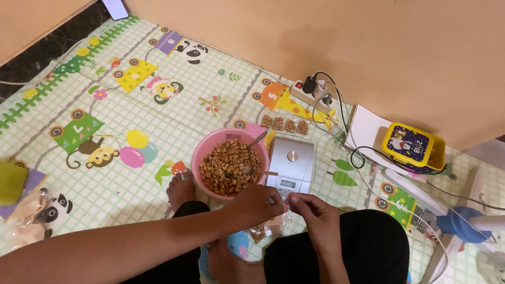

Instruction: A person is manually packaging snacks by scooping them from a bowl into small plastic bags and weighing each bag on a digital scale.

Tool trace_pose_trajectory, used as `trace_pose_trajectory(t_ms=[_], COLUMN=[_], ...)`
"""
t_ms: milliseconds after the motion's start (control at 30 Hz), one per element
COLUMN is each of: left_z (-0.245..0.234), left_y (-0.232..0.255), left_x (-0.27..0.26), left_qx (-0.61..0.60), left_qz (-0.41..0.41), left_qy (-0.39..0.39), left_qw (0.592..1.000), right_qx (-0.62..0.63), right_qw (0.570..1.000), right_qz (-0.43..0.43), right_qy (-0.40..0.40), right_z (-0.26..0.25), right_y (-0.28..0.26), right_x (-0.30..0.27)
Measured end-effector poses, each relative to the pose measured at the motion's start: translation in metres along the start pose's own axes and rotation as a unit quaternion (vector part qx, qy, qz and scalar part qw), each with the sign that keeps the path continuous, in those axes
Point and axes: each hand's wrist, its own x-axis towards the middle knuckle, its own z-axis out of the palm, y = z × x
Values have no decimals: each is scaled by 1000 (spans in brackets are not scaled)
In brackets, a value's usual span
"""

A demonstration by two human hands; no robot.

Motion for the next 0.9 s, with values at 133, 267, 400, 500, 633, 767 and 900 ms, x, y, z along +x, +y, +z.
trace_pose_trajectory(t_ms=[133,267,400,500,633,767,900], left_z=[-1,5,2,2,4,6,8], left_y=[0,-3,-2,-1,-5,-11,-9], left_x=[-3,-4,-4,-5,-2,2,1], left_qx=[-85,-106,-86,-47,-45,-94,-103], left_qz=[12,69,90,88,58,58,42], left_qy=[36,94,118,132,133,126,100], left_qw=[996,988,985,986,988,986,989], right_qx=[12,9,52,16,3,39,29], right_qw=[998,996,990,994,993,989,989], right_qz=[-58,-77,-109,-93,-81,-50,-52], right_qy=[-23,-35,-67,-59,-87,-134,-135], right_z=[6,6,13,18,13,7,2], right_y=[9,30,47,47,47,36,31], right_x=[-8,0,6,4,4,3,4])
